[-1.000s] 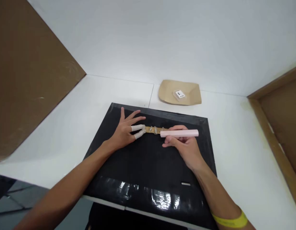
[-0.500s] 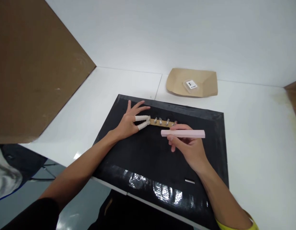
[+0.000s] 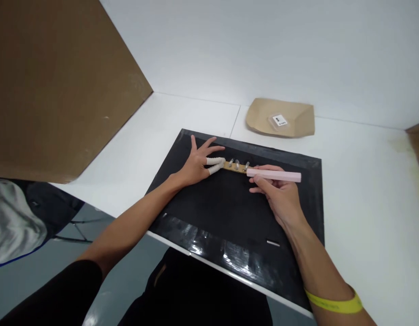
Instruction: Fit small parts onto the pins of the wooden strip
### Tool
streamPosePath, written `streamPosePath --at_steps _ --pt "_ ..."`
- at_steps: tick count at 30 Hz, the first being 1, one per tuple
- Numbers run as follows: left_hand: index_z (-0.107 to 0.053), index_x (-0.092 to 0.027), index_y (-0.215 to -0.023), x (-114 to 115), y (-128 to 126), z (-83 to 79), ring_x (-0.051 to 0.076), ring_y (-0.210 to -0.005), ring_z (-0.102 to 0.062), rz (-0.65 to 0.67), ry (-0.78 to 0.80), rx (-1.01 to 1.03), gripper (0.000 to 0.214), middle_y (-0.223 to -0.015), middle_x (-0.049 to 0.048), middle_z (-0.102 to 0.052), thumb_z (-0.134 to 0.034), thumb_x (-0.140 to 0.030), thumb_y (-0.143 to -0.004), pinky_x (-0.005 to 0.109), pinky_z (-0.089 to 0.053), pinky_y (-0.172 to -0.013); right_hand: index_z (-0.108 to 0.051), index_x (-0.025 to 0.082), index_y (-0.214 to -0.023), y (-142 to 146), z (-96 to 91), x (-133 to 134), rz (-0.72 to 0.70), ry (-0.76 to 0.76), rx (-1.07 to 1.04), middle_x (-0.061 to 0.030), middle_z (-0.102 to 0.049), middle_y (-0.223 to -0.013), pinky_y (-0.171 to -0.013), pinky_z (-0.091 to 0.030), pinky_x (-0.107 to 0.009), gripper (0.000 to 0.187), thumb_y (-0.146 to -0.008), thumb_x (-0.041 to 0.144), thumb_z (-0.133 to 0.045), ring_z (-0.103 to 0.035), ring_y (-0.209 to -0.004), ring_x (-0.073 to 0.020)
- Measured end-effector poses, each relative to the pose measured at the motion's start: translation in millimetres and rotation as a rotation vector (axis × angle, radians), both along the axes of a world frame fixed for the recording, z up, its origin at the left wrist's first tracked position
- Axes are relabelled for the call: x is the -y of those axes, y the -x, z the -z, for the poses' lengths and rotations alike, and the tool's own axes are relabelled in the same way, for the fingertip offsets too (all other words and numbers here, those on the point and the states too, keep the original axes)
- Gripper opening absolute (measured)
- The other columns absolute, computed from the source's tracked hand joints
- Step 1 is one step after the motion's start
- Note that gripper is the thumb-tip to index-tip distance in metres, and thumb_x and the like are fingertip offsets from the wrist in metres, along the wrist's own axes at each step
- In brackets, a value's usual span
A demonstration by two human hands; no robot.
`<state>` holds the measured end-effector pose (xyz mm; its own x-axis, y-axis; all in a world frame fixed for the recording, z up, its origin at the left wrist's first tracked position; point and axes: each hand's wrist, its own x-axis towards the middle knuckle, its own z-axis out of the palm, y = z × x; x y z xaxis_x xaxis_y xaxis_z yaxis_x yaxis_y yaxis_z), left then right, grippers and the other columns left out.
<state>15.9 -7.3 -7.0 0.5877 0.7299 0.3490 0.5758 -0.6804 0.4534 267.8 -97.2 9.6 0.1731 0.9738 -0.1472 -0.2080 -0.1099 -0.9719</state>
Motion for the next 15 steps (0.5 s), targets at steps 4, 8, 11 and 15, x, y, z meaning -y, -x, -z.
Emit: streamPosePath --at_steps 4,8,11,15 --pt "-0.080 -0.025 -0.103 3.1 0.1 0.5 0.034 -0.154 -0.045 0.005 -0.123 -0.005 0.017 -0.139 0.0091 -0.072 -0.065 -0.021 -0.099 0.077 0.013 -0.125 -0.075 0.024 -0.097 -0.2 -0.7 0.7 0.014 -0.035 -0.006 -0.0027 -0.077 -0.100 -0.056 -0.065 -0.019 0.040 -0.066 0.037 -0.096 -0.073 -0.075 -0.0136" --pt "-0.078 -0.023 -0.103 4.0 0.6 -1.9 0.029 -0.150 -0.051 -0.060 -0.107 0.095 0.015 -0.135 0.0094 -0.074 -0.064 -0.019 -0.099 0.071 0.004 -0.130 -0.071 0.028 -0.098 2.7 -2.2 5.7 0.055 -0.108 0.035 -0.0009 -0.077 -0.098 -0.057 -0.067 -0.024 0.039 -0.068 0.034 -0.096 -0.072 -0.074 -0.0147" --pt "-0.077 -0.020 -0.100 6.3 -2.3 -4.3 0.025 -0.135 -0.065 -0.127 -0.062 0.305 0.011 -0.124 0.0090 -0.078 -0.067 -0.019 -0.097 0.067 -0.010 -0.133 -0.070 0.029 -0.095 8.3 -7.4 13.3 0.090 -0.198 0.190 -0.0020 -0.075 -0.103 -0.061 -0.070 -0.032 0.029 -0.076 0.034 -0.091 -0.073 -0.076 -0.0177" --pt "-0.078 -0.019 -0.100 19.7 -10.1 -13.7 0.021 -0.117 -0.074 -0.039 0.046 0.507 0.009 -0.121 0.0101 -0.078 -0.071 -0.023 -0.095 0.050 -0.051 -0.117 -0.070 0.030 -0.095 18.3 -16.2 26.2 0.064 -0.368 0.538 -0.0051 -0.069 -0.107 -0.074 -0.070 -0.043 0.016 -0.087 0.037 -0.081 -0.075 -0.088 -0.0236"
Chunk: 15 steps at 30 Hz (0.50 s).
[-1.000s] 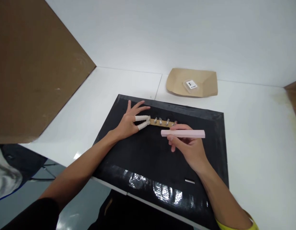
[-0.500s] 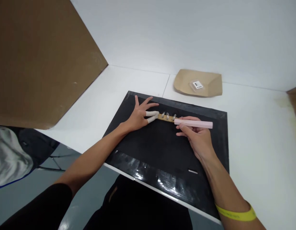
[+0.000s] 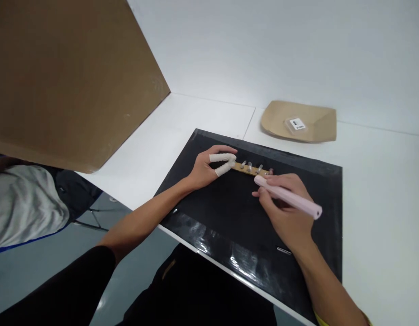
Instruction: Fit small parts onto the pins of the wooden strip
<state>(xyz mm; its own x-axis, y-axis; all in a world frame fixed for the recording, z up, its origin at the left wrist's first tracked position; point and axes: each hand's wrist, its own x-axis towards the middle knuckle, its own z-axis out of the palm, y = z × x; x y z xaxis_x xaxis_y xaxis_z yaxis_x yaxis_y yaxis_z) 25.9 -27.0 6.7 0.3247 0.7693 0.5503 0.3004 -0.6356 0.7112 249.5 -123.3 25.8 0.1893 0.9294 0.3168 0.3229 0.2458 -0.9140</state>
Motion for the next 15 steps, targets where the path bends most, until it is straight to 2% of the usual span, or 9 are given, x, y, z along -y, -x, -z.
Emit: streamPosePath --at_steps 1,3,5,8,10,12,13,15 --pt "-0.079 -0.019 -0.101 5.4 -2.1 -3.7 0.020 -0.116 -0.074 0.050 0.023 0.028 0.011 -0.123 0.0102 -0.077 -0.072 -0.025 -0.096 0.043 -0.057 -0.110 -0.069 0.030 -0.095 2.6 -1.9 4.3 0.011 -0.047 0.096 -0.0055 -0.068 -0.108 -0.079 -0.069 -0.046 0.013 -0.088 0.036 -0.079 -0.074 -0.092 -0.0248" --pt "-0.079 -0.019 -0.103 17.1 -6.1 -11.4 0.021 -0.119 -0.073 0.183 0.135 0.131 0.012 -0.127 0.0103 -0.076 -0.074 -0.027 -0.095 0.039 -0.060 -0.105 -0.069 0.032 -0.097 7.7 -5.6 14.7 0.046 -0.106 0.249 -0.0060 -0.069 -0.109 -0.082 -0.067 -0.050 0.011 -0.090 0.033 -0.077 -0.073 -0.094 -0.0258" --pt "-0.079 -0.020 -0.104 28.4 -9.2 -17.2 0.021 -0.118 -0.073 0.290 0.230 0.167 0.014 -0.124 0.0102 -0.076 -0.072 -0.028 -0.096 0.040 -0.060 -0.105 -0.070 0.033 -0.095 11.6 -10.0 26.4 0.036 -0.089 0.310 -0.0061 -0.071 -0.108 -0.072 -0.067 -0.048 0.007 -0.091 0.029 -0.074 -0.073 -0.085 -0.0240" --pt "-0.080 -0.019 -0.101 40.6 -12.2 -19.7 0.022 -0.115 -0.073 0.416 0.237 0.137 0.013 -0.120 0.0117 -0.076 -0.071 -0.027 -0.097 0.040 -0.060 -0.104 -0.075 0.036 -0.098 13.6 -19.5 39.6 -0.063 -0.061 0.269 -0.0058 -0.074 -0.103 -0.060 -0.068 -0.045 0.013 -0.089 0.026 -0.075 -0.076 -0.077 -0.0253" --pt "-0.080 -0.018 -0.100 45.1 -13.8 -18.8 0.021 -0.110 -0.074 0.442 0.235 0.124 0.011 -0.117 0.0123 -0.077 -0.071 -0.024 -0.096 0.038 -0.061 -0.100 -0.076 0.039 -0.106 13.2 -27.0 43.4 -0.035 -0.090 0.204 -0.0044 -0.075 -0.106 -0.061 -0.069 -0.046 0.026 -0.087 0.022 -0.077 -0.078 -0.080 -0.0277" --pt "-0.079 -0.018 -0.100 47.1 -15.2 -18.5 0.020 -0.107 -0.074 0.421 0.202 0.120 0.010 -0.115 0.0128 -0.077 -0.071 -0.021 -0.095 0.035 -0.062 -0.095 -0.075 0.044 -0.110 12.7 -33.7 45.3 0.028 -0.119 0.140 -0.0008 -0.076 -0.109 -0.061 -0.070 -0.044 0.035 -0.086 0.018 -0.078 -0.078 -0.081 -0.0262" --pt "-0.079 -0.018 -0.101 47.5 -15.6 -19.0 0.020 -0.107 -0.074 0.407 0.170 0.117 0.010 -0.114 0.0131 -0.076 -0.071 -0.019 -0.094 0.035 -0.062 -0.094 -0.075 0.046 -0.109 12.7 -36.1 46.6 0.034 -0.123 0.121 0.0008 -0.076 -0.108 -0.060 -0.070 -0.043 0.037 -0.086 0.019 -0.078 -0.078 -0.079 -0.0250" --pt "-0.078 -0.018 -0.100 47.3 -15.9 -21.5 0.021 -0.109 -0.072 0.388 0.102 0.110 0.010 -0.115 0.0141 -0.076 -0.072 -0.016 -0.092 0.037 -0.061 -0.095 -0.076 0.046 -0.108 12.8 -38.1 51.1 -0.044 -0.091 0.110 0.0017 -0.077 -0.099 -0.057 -0.070 -0.042 0.032 -0.084 0.026 -0.081 -0.078 -0.075 -0.0251"
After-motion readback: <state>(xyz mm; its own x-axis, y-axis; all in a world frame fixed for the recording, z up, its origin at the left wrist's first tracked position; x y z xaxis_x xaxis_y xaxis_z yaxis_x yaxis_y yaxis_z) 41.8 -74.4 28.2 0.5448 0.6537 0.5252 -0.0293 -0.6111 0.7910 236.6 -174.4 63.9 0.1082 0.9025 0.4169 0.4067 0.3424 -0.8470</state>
